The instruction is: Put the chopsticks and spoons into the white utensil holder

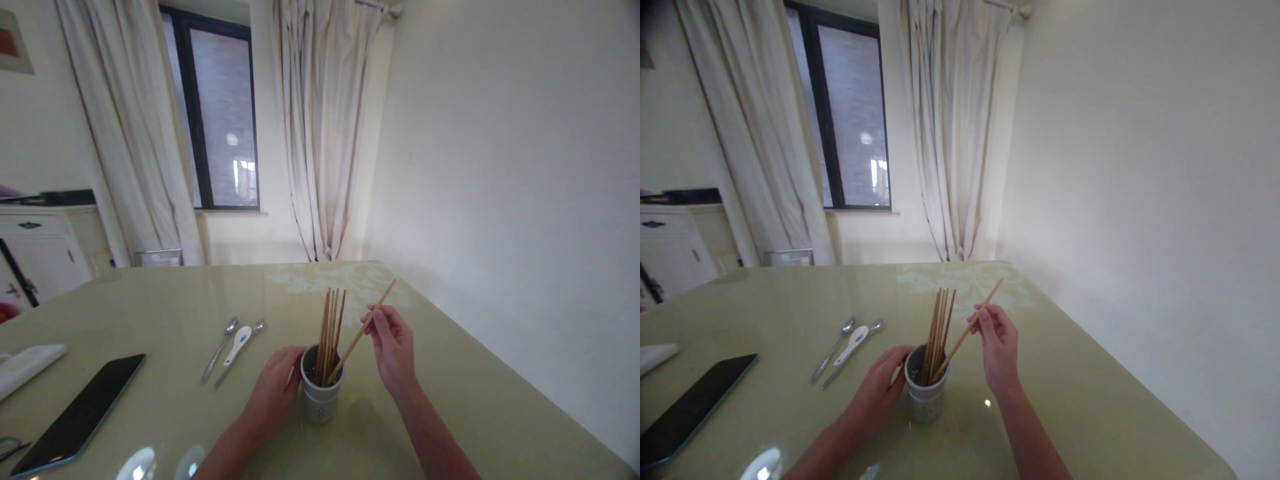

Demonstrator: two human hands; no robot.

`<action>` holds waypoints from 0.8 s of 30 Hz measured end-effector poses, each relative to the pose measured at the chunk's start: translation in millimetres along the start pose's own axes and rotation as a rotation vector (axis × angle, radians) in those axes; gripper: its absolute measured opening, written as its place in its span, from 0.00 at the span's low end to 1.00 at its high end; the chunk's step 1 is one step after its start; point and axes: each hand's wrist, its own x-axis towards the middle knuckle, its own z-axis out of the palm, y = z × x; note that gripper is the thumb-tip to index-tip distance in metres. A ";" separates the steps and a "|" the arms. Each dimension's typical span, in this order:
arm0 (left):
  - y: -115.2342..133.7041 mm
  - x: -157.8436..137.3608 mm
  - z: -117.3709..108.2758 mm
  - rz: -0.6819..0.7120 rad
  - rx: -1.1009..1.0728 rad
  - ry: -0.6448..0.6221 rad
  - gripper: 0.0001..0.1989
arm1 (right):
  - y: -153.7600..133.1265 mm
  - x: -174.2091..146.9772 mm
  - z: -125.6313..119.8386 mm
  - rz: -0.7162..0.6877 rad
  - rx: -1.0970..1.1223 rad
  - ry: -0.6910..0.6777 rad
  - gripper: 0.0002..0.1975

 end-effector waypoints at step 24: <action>-37.2 0.6 -54.4 -0.441 1.013 0.029 0.17 | 20.8 -26.6 19.2 0.149 -0.288 -0.225 0.24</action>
